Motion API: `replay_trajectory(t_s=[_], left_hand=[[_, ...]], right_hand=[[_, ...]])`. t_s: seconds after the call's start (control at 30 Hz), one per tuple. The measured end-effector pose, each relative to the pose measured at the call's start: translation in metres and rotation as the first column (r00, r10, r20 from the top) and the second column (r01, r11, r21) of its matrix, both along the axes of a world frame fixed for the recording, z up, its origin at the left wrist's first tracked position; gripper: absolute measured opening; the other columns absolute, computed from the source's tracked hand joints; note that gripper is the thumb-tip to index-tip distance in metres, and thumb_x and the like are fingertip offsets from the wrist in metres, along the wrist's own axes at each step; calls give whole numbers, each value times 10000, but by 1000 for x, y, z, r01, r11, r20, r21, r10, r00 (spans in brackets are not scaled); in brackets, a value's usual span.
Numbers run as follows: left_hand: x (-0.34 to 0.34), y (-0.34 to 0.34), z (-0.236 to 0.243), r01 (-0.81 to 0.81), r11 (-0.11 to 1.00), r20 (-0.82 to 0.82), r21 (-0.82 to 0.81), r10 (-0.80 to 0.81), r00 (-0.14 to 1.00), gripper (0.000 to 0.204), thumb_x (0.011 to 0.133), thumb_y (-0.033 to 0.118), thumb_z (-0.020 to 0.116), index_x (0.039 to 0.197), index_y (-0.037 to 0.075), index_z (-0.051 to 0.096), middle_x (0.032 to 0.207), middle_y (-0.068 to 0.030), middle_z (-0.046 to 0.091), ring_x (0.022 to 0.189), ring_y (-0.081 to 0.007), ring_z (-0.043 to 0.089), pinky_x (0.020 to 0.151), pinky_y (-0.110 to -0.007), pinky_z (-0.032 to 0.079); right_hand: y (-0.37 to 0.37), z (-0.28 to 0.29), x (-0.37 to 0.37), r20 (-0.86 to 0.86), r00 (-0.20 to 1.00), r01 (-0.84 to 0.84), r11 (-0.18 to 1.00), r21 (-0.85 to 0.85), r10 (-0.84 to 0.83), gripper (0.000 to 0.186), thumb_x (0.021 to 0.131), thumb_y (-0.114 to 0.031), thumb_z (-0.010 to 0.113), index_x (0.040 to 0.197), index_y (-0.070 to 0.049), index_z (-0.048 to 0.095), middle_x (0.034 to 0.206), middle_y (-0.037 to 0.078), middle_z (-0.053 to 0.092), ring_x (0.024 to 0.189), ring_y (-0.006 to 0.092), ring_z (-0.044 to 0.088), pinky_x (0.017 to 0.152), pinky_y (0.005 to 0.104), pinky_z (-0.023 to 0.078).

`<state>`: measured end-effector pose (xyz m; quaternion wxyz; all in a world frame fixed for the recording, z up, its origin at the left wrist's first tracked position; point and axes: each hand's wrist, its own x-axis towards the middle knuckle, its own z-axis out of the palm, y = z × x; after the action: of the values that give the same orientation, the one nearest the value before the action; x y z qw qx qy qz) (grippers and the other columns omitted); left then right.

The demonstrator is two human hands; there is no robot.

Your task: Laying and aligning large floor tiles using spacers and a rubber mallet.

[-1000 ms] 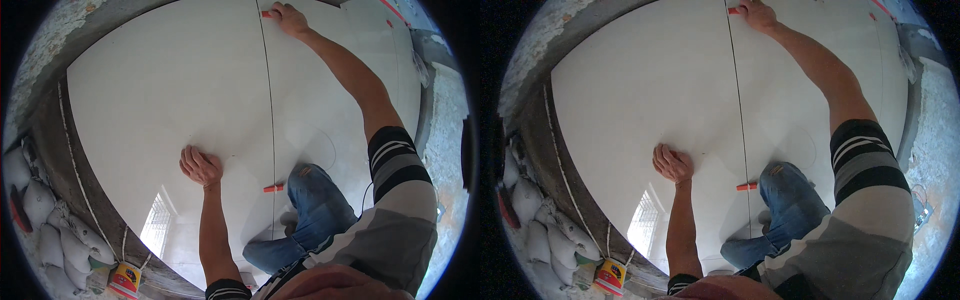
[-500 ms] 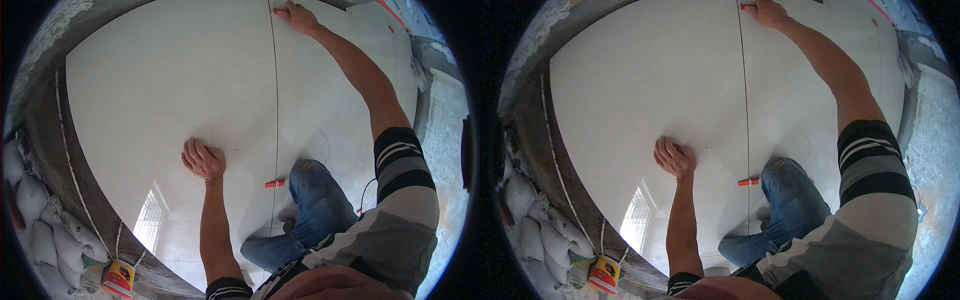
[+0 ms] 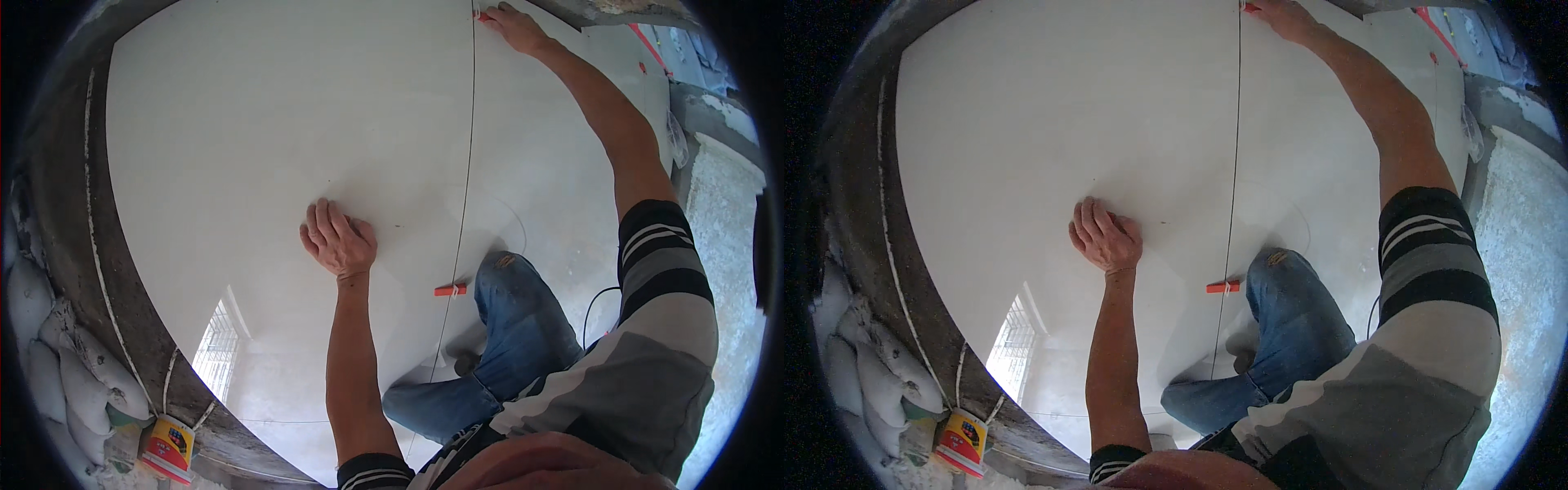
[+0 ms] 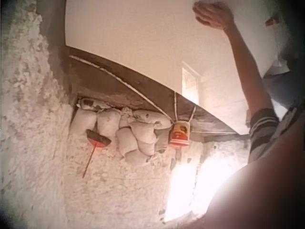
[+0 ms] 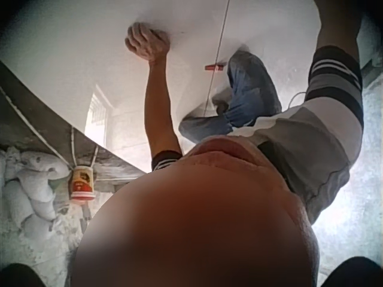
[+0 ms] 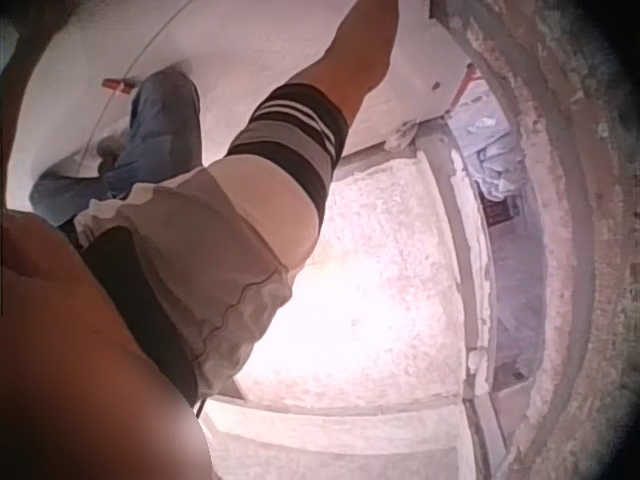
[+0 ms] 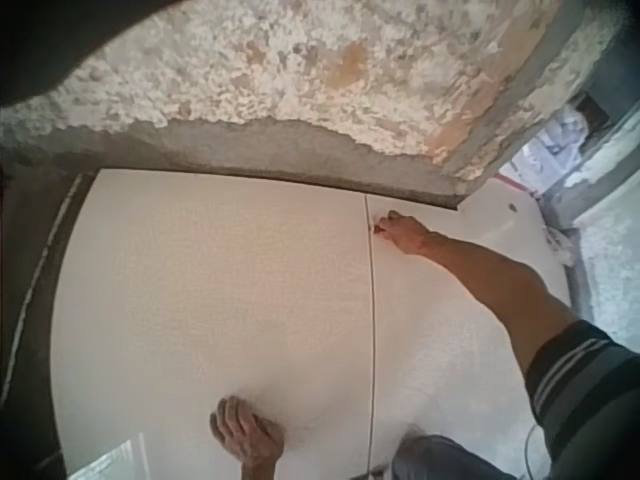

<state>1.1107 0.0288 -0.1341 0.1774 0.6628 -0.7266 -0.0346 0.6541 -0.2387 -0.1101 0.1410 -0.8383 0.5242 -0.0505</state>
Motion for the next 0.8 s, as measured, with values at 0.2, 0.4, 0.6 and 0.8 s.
replay_trajectory(t_s=[0.2,0.4,0.6,0.8], left_hand=[[5,2,1,-3,1000,7,-19,3,1000,401,745,126,504,1132,18,514,1259,-105,502,1198,-285,446,943,-477,342],[3,2,0,0,1000,1,-11,0,1000,421,741,116,504,1150,19,503,1259,-105,502,1199,-291,449,949,-482,337],[3,2,-1,1,1000,-1,-4,-1,1000,426,737,121,509,1152,20,503,1253,-103,504,1191,-291,458,950,-477,338],[5,0,2,-1,1000,10,-9,1,1000,415,736,116,505,1140,21,506,1247,-106,510,1189,-287,460,949,-469,340]], right_hand=[[-7,28,49,-407,899,264,943,204,-164,276,957,-240,468,1155,-66,548,1112,185,514,1008,360,554,875,439,466],[-8,26,41,-415,900,231,953,197,-133,269,960,-226,465,1159,-64,544,1133,186,510,1028,344,545,889,435,460],[-4,26,37,-119,992,74,975,210,-50,269,954,-200,471,1185,-73,528,1170,183,499,1037,340,545,904,424,458],[-9,33,53,-478,866,273,938,215,-143,250,946,-184,489,1162,-70,538,1169,183,490,1038,335,535,911,424,453]])
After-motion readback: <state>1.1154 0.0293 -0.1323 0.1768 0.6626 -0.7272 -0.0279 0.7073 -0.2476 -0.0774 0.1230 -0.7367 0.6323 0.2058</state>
